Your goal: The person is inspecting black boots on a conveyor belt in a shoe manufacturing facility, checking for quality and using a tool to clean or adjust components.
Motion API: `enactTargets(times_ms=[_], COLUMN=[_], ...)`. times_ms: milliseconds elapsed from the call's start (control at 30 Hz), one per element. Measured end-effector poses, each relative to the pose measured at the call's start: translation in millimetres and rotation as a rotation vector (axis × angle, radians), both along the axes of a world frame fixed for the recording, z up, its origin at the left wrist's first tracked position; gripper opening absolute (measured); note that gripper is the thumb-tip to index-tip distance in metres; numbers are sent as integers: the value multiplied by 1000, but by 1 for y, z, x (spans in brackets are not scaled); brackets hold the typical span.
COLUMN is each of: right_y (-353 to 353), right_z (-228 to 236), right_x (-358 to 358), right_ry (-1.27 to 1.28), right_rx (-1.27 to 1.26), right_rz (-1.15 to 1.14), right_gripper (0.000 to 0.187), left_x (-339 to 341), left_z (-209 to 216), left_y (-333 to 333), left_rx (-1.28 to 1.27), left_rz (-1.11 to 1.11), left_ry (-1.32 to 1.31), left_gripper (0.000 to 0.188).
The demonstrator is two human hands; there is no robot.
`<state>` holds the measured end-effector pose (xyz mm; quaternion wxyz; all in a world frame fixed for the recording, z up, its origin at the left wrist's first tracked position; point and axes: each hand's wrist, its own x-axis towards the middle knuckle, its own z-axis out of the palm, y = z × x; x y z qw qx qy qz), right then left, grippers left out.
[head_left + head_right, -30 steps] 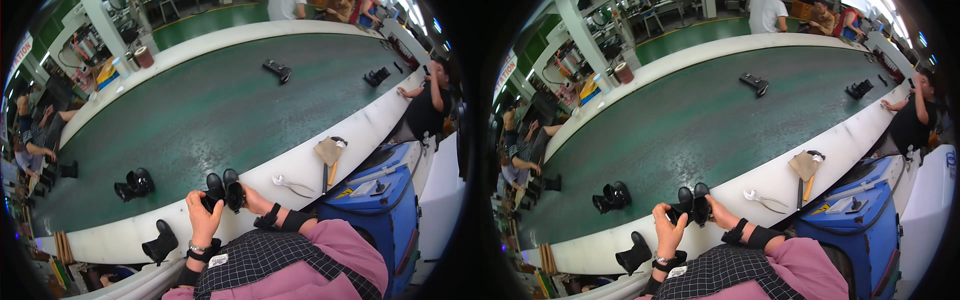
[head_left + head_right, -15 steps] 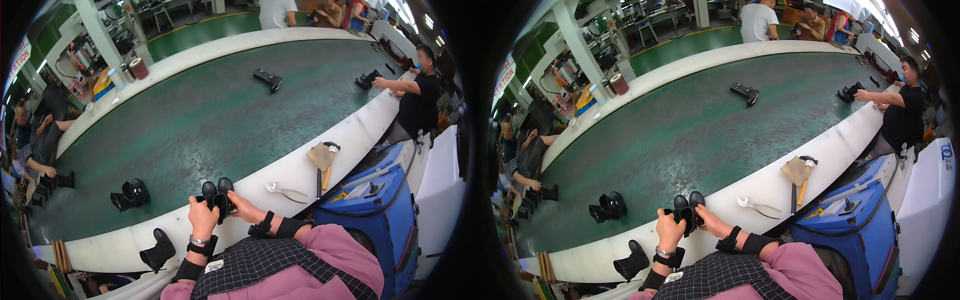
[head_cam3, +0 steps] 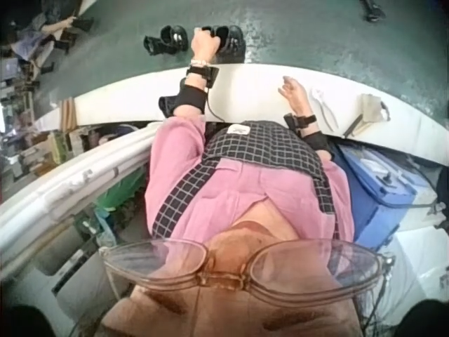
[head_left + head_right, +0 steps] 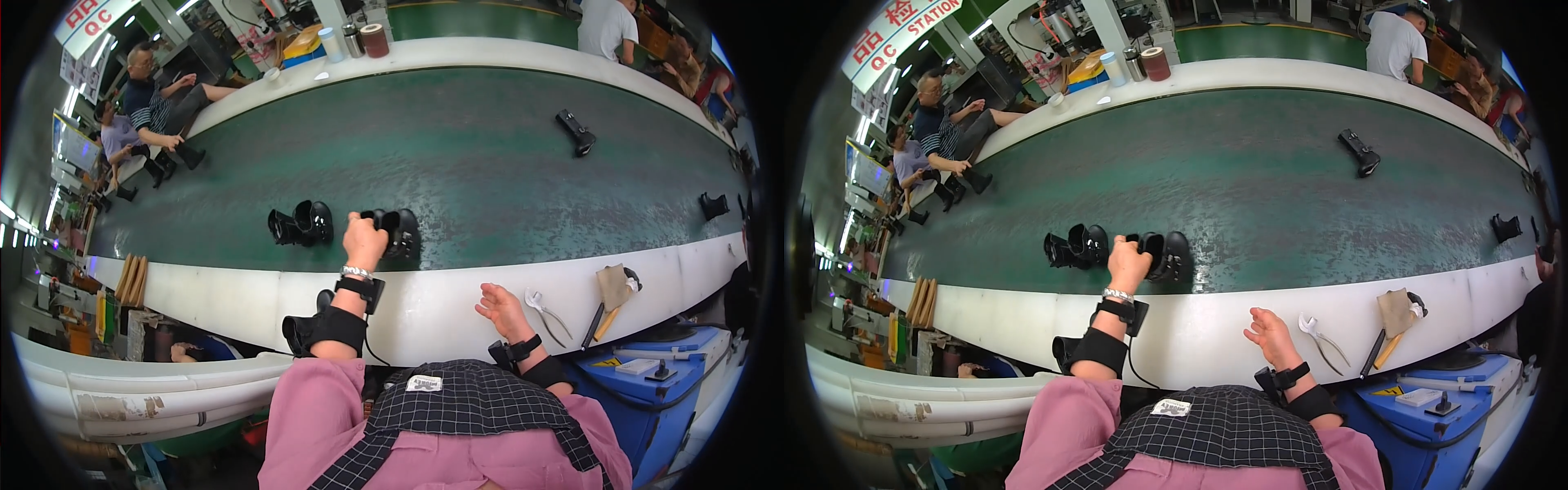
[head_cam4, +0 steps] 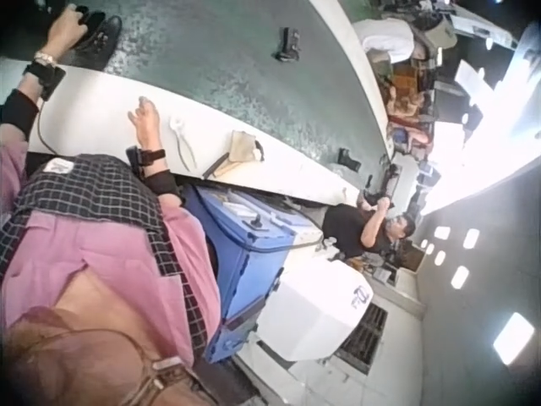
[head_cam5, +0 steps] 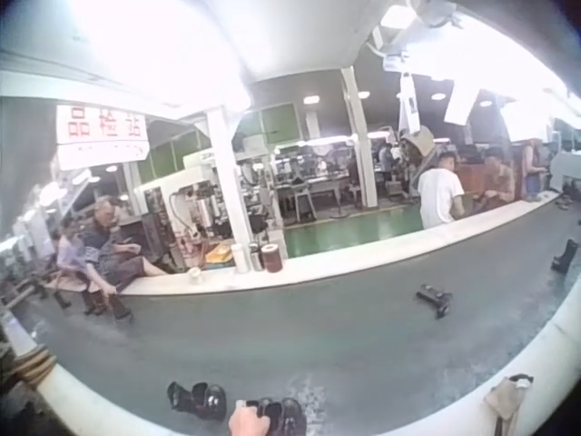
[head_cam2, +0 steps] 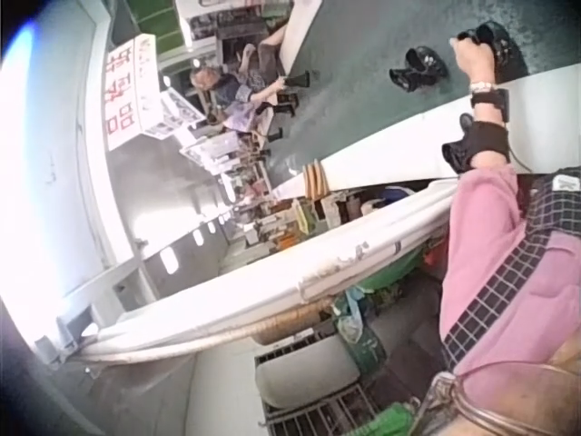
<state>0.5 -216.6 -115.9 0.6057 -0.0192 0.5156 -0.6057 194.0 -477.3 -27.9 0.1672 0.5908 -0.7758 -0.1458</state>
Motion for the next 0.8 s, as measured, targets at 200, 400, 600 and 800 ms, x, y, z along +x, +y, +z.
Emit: enactTargets(times_ms=[200,400,600,800], right_y=[12,-2,-25,-74], right_z=[3,28,76,97], right_x=[-24,-68,-167,-271], right_ry=[74,88,303,502], right_rx=[-34,-30,-32,25], right_rz=[-46,-15,-134,-293], right_gripper=[44,29,25,27], left_x=[23,33,4,-10], left_z=[-30,-40,-50,-130], left_y=[-49,-23,82,92], left_rx=[-7,-582,302,89], left_rz=[118,87,-319,-374], left_ry=[-103,25,652,369], left_gripper=[26,27,13,11])
